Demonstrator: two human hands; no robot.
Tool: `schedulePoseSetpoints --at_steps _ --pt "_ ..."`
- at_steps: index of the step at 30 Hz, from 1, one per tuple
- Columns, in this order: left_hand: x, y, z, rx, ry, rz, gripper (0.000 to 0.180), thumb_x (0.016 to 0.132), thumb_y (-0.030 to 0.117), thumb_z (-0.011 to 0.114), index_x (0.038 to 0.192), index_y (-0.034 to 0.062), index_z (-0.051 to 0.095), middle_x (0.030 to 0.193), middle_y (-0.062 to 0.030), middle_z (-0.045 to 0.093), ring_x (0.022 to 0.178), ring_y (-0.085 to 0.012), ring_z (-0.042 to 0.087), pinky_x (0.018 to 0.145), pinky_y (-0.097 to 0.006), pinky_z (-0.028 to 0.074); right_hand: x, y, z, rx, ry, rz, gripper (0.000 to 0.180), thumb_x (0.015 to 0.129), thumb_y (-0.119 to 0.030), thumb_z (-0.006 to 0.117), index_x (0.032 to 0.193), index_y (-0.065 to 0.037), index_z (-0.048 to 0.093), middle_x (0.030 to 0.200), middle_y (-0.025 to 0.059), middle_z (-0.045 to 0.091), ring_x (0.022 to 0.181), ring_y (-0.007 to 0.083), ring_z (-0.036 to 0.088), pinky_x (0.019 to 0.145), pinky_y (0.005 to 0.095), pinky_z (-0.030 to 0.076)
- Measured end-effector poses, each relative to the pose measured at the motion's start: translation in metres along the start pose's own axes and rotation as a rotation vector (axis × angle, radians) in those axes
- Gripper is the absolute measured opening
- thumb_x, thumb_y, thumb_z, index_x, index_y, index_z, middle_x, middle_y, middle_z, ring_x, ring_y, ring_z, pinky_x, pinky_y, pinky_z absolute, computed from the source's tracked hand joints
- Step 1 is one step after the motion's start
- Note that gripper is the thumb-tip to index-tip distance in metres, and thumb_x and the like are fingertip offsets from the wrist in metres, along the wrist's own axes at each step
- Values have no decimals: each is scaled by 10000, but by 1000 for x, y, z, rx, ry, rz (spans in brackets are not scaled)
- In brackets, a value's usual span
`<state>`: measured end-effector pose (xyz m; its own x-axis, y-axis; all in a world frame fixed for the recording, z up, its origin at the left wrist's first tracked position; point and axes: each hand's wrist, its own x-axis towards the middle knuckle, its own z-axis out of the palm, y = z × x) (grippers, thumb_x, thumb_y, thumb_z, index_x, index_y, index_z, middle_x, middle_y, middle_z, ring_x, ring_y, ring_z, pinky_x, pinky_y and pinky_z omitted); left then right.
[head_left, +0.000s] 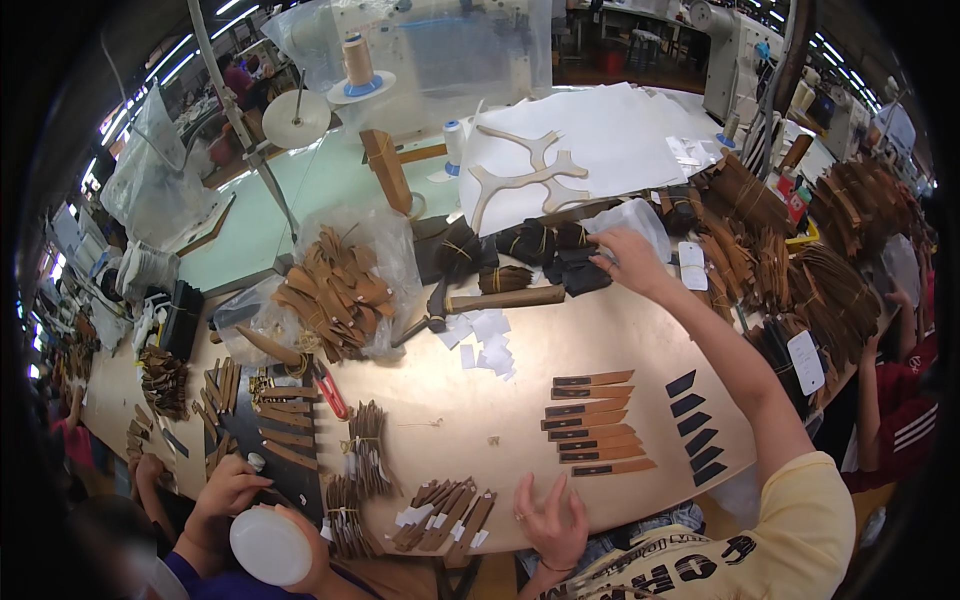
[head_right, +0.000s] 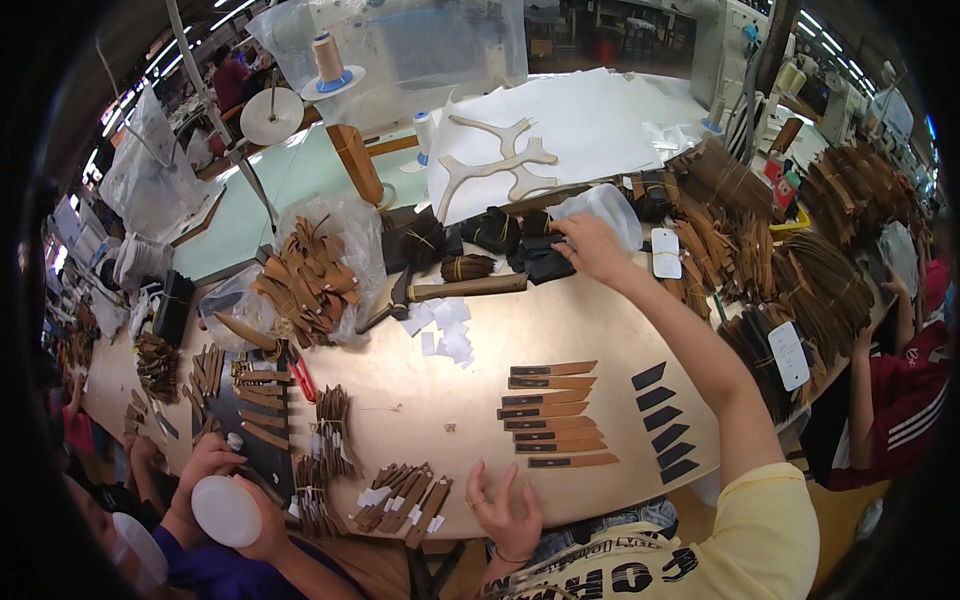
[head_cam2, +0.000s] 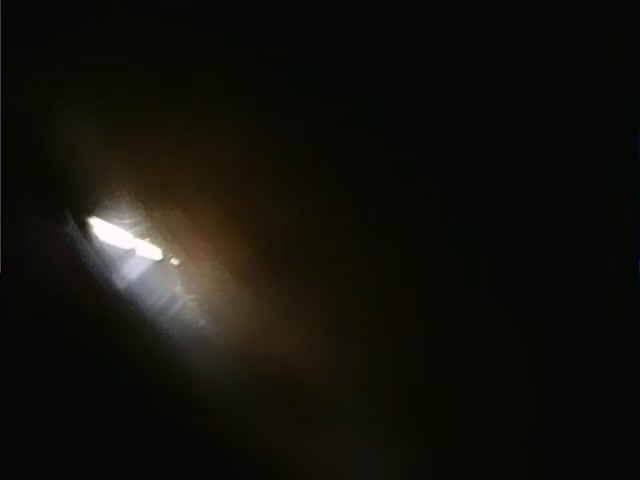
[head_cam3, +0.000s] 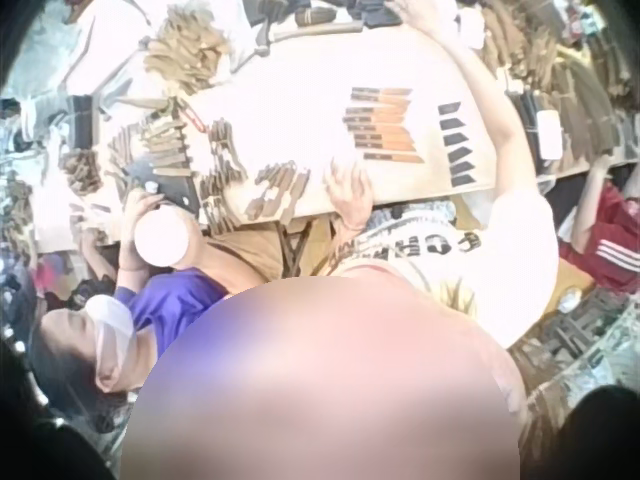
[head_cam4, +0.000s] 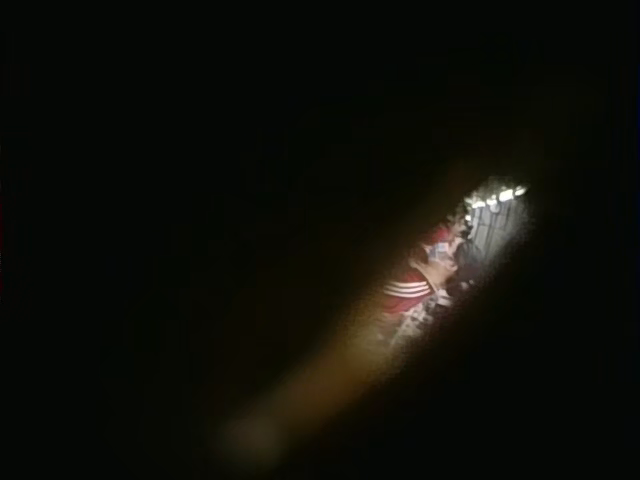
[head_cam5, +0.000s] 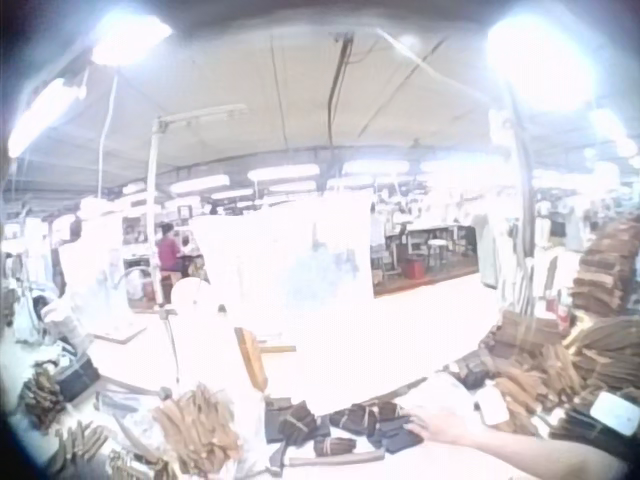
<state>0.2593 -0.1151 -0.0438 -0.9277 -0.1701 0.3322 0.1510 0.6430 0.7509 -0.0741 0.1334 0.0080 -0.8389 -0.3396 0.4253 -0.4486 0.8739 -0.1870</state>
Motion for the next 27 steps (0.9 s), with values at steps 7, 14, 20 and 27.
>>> schedulePoseSetpoints --at_steps 7,14,20,27 --pt "6 5 -3 23 -13 9 310 798 68 706 1108 65 711 1349 -235 472 1213 -403 487 966 -454 404 22 7 9 -59 -274 -174 252 855 -177 692 1082 -69 686 928 108 700 938 314 637 838 434 486" --pt "5 4 0 32 -6 -10 300 801 72 699 1100 62 713 1343 -232 485 1216 -395 493 983 -452 403 29 19 20 -50 -322 -148 249 883 -151 639 1116 -82 694 926 133 717 889 333 674 792 452 511" --pt "8 5 2 82 -28 17 296 800 86 701 1095 58 713 1340 -231 488 1228 -404 490 1028 -467 393 31 20 11 65 -300 -54 249 891 -180 644 1122 -113 705 921 136 718 863 343 681 769 460 521" --pt "6 5 1 95 -27 62 287 816 84 684 1101 64 712 1334 -223 493 1231 -397 488 1028 -473 382 37 8 13 -136 -386 -146 301 900 -189 645 1179 -83 684 924 163 711 879 346 674 758 460 520"
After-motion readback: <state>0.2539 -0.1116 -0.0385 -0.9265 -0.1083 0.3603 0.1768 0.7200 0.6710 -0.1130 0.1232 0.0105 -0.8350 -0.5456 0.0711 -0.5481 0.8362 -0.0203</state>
